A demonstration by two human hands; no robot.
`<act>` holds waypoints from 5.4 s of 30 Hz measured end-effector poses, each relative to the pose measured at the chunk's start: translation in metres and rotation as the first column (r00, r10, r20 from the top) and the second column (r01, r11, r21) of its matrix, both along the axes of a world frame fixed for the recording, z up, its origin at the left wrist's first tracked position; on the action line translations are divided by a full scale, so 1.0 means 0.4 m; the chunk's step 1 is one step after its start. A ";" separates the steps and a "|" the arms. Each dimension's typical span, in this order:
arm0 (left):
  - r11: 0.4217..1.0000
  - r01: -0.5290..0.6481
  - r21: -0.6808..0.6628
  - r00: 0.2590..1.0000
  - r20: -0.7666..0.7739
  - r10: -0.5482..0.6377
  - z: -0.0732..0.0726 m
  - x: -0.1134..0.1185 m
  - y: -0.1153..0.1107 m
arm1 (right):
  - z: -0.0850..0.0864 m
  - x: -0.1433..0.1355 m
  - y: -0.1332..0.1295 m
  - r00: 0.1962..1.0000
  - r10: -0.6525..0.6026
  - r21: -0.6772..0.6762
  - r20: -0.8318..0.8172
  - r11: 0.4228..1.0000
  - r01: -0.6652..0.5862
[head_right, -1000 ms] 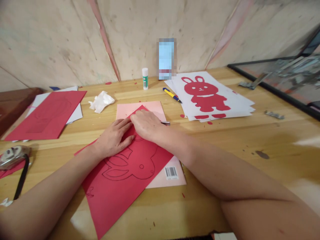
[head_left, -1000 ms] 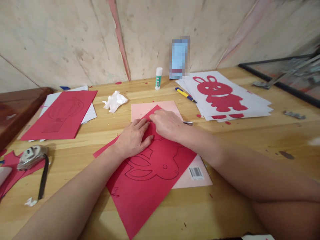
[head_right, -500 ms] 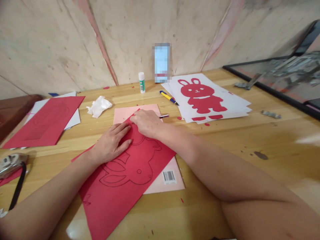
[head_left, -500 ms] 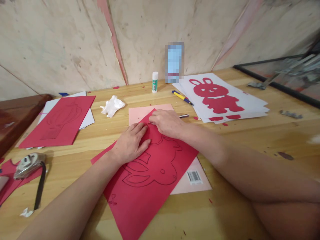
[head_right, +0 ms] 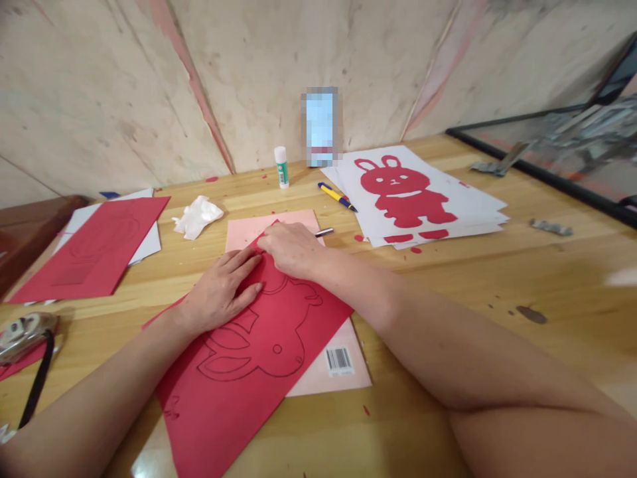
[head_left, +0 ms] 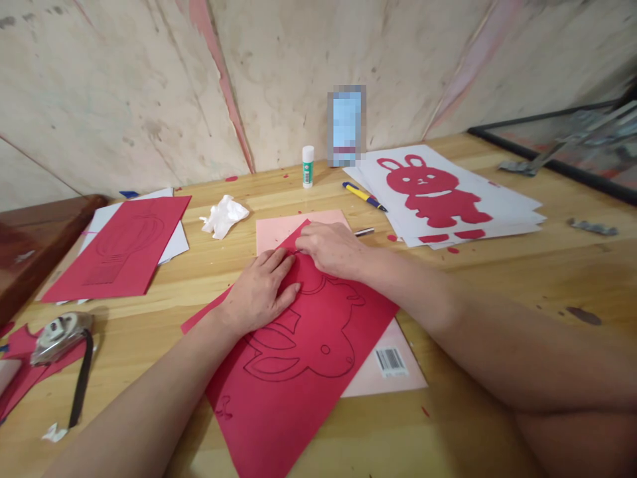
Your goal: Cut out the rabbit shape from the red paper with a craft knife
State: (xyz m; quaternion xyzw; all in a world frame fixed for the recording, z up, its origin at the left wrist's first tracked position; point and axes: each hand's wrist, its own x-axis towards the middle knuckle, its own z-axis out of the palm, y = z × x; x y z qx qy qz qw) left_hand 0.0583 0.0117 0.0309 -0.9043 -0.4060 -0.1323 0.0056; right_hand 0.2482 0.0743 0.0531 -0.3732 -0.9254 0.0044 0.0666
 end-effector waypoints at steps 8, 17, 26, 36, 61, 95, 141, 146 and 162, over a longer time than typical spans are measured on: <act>1.000 -0.006 0.000 1.000 -0.022 0.006 0.002 0.000 0.003 | 0.004 -0.003 -0.002 0.998 0.061 0.035 0.027 0.997 -0.062; 1.000 -0.013 -0.029 1.000 -0.022 0.013 0.007 0.000 0.004 | 0.022 -0.001 0.000 0.997 0.057 -0.004 0.060 0.998 -0.057; 0.999 -0.015 -0.032 0.999 -0.030 0.014 0.011 0.001 0.002 | 0.023 0.004 0.000 0.994 0.069 0.022 0.085 0.997 -0.071; 1.000 -0.023 -0.010 0.998 -0.057 0.022 0.004 -0.002 0.006 | 0.026 0.004 0.000 0.996 0.069 0.003 0.063 0.998 -0.070; 0.999 -0.038 -0.014 0.996 -0.084 0.036 0.010 0.004 0.002 | 0.021 0.009 -0.005 0.996 -0.020 0.000 0.083 1.000 0.020; 0.992 0.126 0.015 0.989 -0.085 -0.125 0.023 0.017 0.021 | 0.050 -0.035 -0.052 0.945 -0.265 -0.058 0.191 0.958 0.280; 0.986 0.123 0.112 0.992 -0.026 -0.121 -0.027 0.024 0.029 | 0.029 -0.016 -0.076 0.928 -0.331 -0.016 0.172 0.941 0.339; 0.983 0.140 0.121 0.988 -0.084 -0.130 -0.024 0.025 0.033 | 0.032 -0.018 -0.078 0.925 -0.333 -0.030 0.184 0.938 0.344; 0.991 0.098 0.094 0.992 -0.085 -0.090 -0.018 0.027 0.031 | 0.026 -0.006 -0.086 0.930 -0.325 -0.012 0.173 0.943 0.332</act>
